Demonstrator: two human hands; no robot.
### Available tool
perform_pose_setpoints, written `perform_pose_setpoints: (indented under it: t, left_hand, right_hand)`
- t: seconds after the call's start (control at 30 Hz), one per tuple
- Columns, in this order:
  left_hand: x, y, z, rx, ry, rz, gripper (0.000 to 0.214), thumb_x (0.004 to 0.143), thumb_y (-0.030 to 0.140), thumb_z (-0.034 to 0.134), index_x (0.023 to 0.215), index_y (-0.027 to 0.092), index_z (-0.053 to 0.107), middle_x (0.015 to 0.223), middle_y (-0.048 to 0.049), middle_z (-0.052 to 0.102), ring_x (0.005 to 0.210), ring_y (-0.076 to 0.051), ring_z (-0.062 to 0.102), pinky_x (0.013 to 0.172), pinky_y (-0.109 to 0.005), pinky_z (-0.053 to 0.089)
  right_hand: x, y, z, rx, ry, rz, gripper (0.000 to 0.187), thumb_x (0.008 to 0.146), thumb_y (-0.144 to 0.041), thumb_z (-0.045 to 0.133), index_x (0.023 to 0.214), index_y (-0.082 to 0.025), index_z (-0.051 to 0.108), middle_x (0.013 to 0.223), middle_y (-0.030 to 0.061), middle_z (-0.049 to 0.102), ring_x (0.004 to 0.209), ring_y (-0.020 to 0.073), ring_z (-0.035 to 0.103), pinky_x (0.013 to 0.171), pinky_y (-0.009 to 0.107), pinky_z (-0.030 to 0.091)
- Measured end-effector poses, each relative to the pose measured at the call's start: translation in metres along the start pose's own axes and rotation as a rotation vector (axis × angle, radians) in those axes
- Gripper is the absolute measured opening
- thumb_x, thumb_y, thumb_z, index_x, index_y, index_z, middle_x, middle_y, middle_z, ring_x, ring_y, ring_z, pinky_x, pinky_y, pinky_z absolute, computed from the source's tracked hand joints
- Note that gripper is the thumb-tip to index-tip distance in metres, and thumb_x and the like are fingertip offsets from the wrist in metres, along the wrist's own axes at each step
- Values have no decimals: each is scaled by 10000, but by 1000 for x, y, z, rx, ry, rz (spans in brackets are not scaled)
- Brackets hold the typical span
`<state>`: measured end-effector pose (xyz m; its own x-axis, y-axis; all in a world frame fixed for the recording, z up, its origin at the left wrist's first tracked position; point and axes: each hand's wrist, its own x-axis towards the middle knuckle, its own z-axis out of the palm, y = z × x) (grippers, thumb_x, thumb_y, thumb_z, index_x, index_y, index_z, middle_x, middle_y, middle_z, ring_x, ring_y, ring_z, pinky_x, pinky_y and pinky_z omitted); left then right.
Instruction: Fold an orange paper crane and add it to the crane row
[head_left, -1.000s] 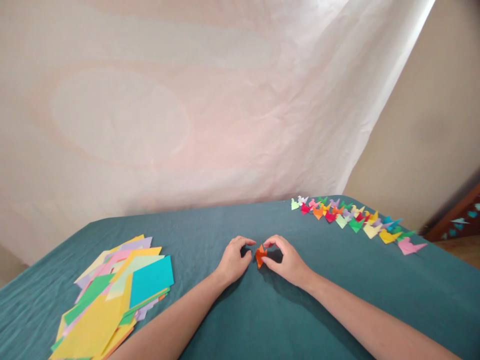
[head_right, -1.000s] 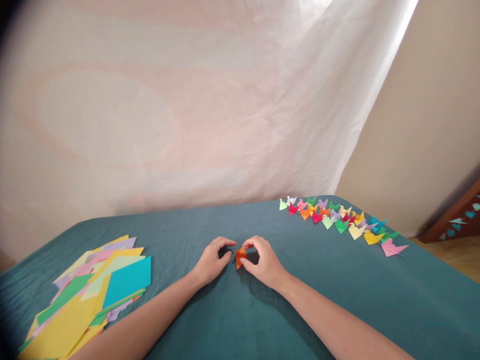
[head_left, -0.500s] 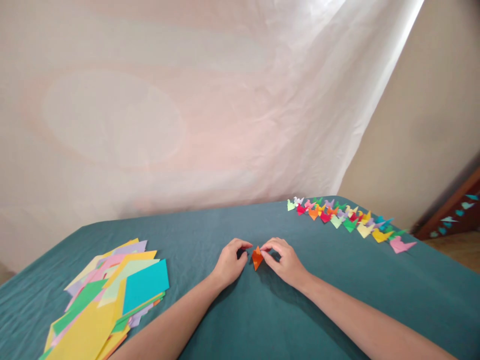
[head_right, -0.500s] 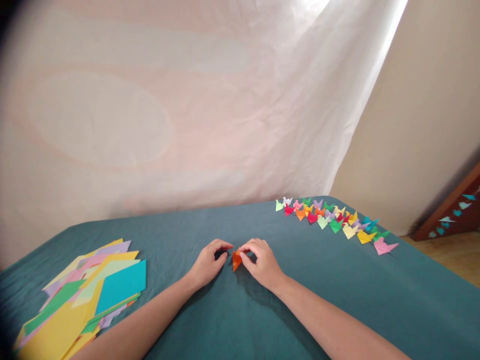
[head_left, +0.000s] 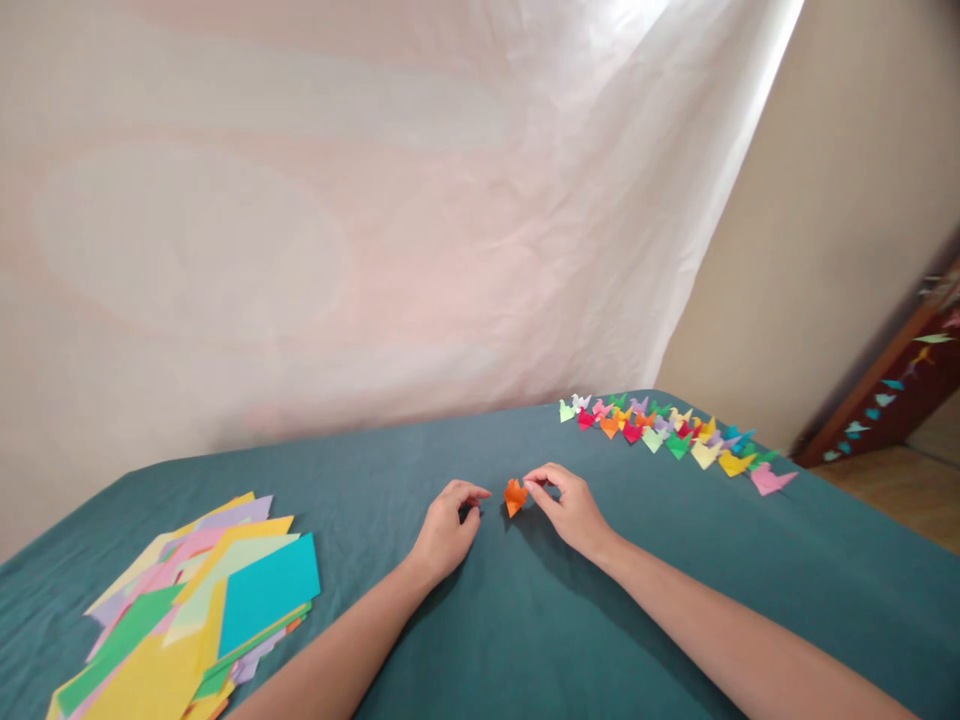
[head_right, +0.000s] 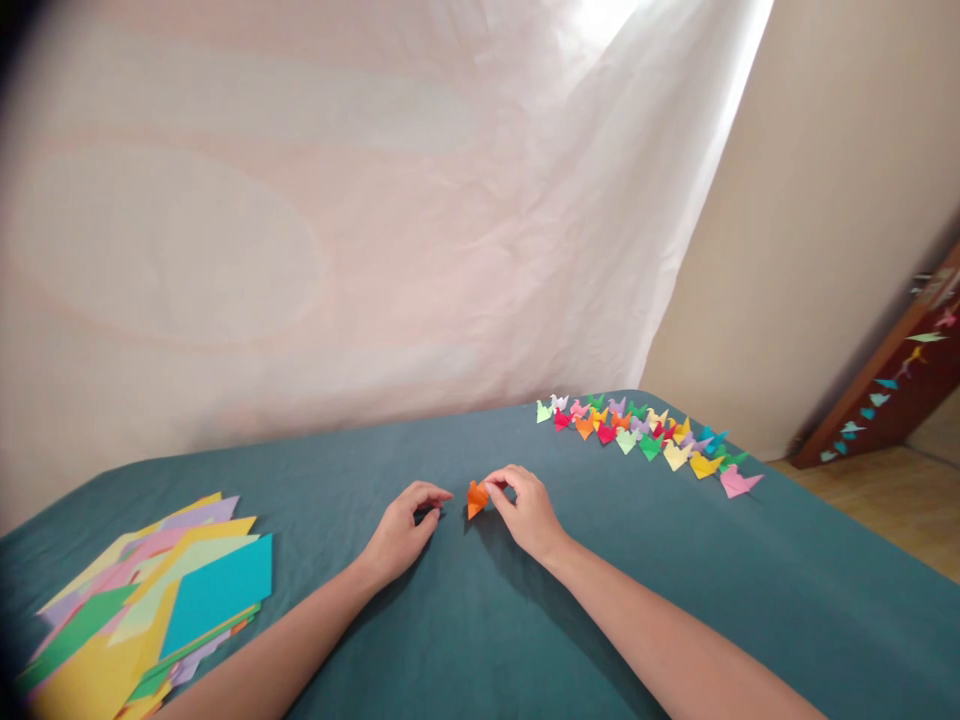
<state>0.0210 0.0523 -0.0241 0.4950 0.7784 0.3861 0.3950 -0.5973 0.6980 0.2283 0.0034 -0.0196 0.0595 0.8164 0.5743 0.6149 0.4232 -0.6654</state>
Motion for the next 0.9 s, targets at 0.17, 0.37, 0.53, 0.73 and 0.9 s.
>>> perform_pose_setpoints:
  t: [0.17, 0.37, 0.53, 0.73, 0.9]
  left_hand:
    - [2, -6, 0, -4, -14, 17, 286, 760, 82, 440, 957, 189, 619, 939, -32, 595, 851, -146, 577, 830, -294, 462]
    - [3, -1, -2, 17, -28, 11, 274, 760, 94, 439, 945, 187, 619, 930, -31, 596, 853, -150, 576, 828, -297, 457]
    - [3, 3, -3, 24, -44, -1, 269, 766, 106, 439, 942, 192, 623, 945, -34, 600, 862, -154, 579, 832, -299, 458]
    - [3, 3, -4, 32, -44, 6, 259, 760, 117, 450, 931, 193, 629, 930, -32, 606, 863, -158, 582, 842, -303, 458]
    - [3, 3, -4, 23, -44, 11, 255, 763, 106, 446, 919, 190, 628, 922, -33, 602, 850, -154, 577, 833, -299, 455]
  right_hand:
    - [11, 16, -14, -66, 68, 18, 155, 843, -270, 499, 829, -204, 639, 800, 35, 644, 767, 182, 572, 735, 311, 438]
    - [27, 36, -40, -110, 135, 57, 190, 835, -281, 481, 853, -187, 645, 839, 47, 656, 785, 180, 584, 742, 310, 446]
    - [37, 57, -67, -130, 185, 117, 223, 826, -312, 470, 876, -180, 643, 869, 52, 667, 784, 186, 591, 744, 331, 455]
    - [31, 79, -92, -143, 169, 175, 232, 786, -351, 508, 823, -180, 662, 833, 51, 677, 745, 195, 607, 710, 338, 475]
    - [26, 90, -101, -180, 152, 199, 240, 780, -346, 515, 843, -178, 674, 853, 59, 682, 765, 205, 615, 722, 348, 475]
